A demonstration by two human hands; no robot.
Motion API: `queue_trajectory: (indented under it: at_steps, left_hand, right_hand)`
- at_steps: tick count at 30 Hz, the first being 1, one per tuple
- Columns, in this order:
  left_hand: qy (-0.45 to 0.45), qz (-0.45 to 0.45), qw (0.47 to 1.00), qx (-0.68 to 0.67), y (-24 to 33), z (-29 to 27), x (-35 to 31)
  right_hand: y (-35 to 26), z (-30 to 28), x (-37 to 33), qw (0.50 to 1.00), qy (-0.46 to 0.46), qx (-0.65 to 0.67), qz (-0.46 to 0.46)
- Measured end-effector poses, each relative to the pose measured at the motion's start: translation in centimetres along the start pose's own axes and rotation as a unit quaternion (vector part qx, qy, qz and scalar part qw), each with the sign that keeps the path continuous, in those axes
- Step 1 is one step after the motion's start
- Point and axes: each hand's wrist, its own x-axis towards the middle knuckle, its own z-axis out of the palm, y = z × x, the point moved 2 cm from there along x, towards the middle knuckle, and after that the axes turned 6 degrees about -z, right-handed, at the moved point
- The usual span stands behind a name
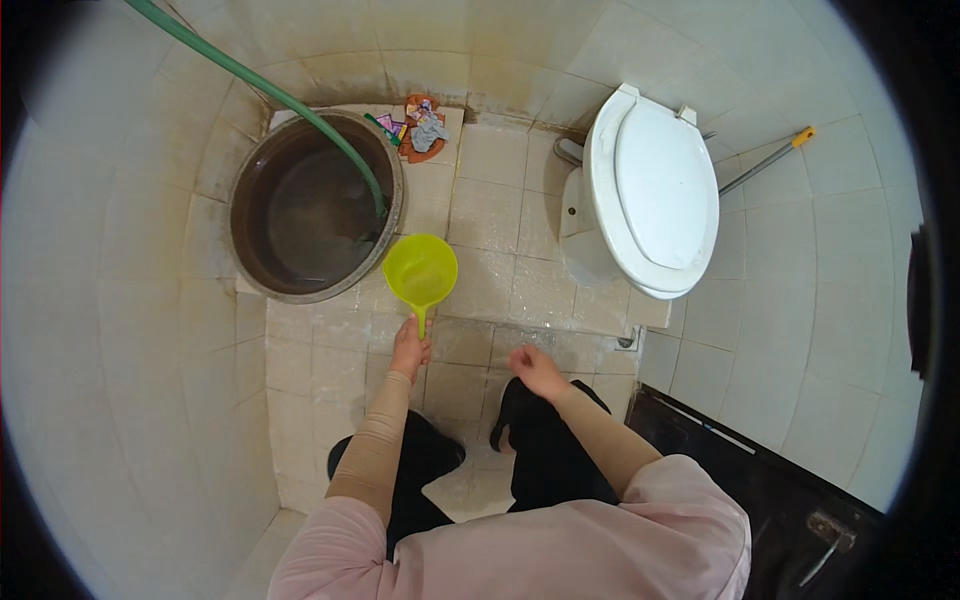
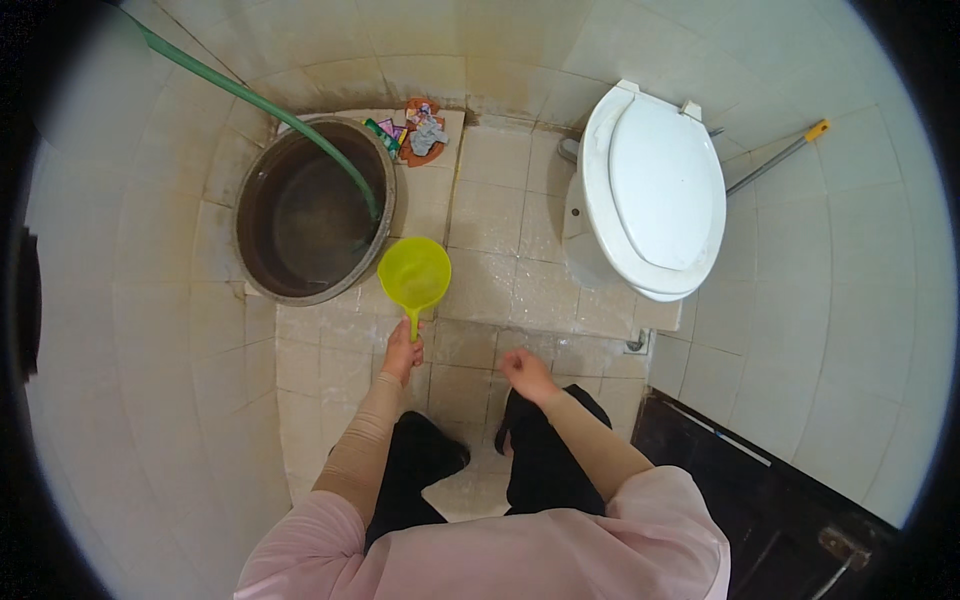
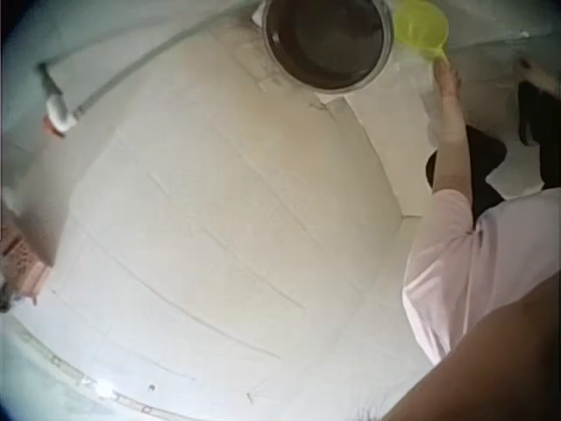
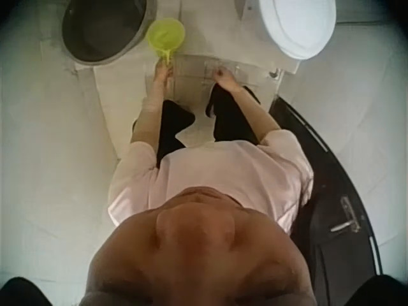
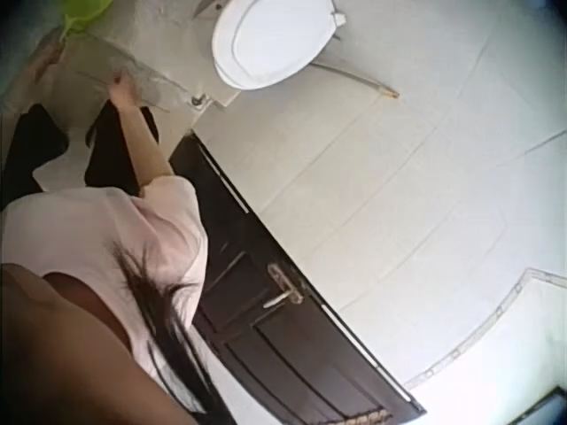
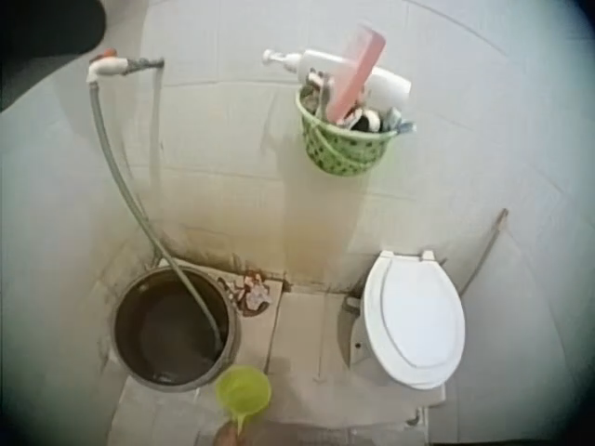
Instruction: The person is scrubbing and cleaning the tiled floor in a bathroom using a brush and a sponge.
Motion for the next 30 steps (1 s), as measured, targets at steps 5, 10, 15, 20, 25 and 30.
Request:
queue_trajectory:
  at_steps: [5, 10, 15, 20, 25, 30]
  left_hand:
    - [-0.044, 0.110, 0.992, 0.041, -1.0, -1.3, 7.8]
    - [0.098, 0.327, 0.940, -0.009, -2.7, -3.1, 13.7]
    - [0.464, 0.160, 0.868, -0.071, -6.4, -5.0, 13.8]
    - [0.537, 0.100, 0.837, -0.004, -4.1, -5.0, 13.0]
    - [0.600, 0.238, 0.721, 0.254, -0.8, -2.7, 16.2]
    - [0.653, 0.186, 0.664, 0.314, -1.0, -1.1, 19.0]
  right_hand:
    - [-1.8, 5.6, 13.9, 0.987, 0.030, 0.157, -0.007]
    - [-5.7, 8.3, 18.6, 0.952, 0.070, 0.297, -0.037]
    - [-4.1, 8.2, 17.9, 0.933, 0.082, 0.347, -0.046]
    - [-1.0, 3.4, 19.0, 0.944, 0.148, 0.287, -0.068]
    - [5.1, -2.6, 24.9, 0.969, 0.184, 0.147, -0.079]
    - [7.6, -5.8, 28.7, 0.984, 0.168, -0.048, 0.035]
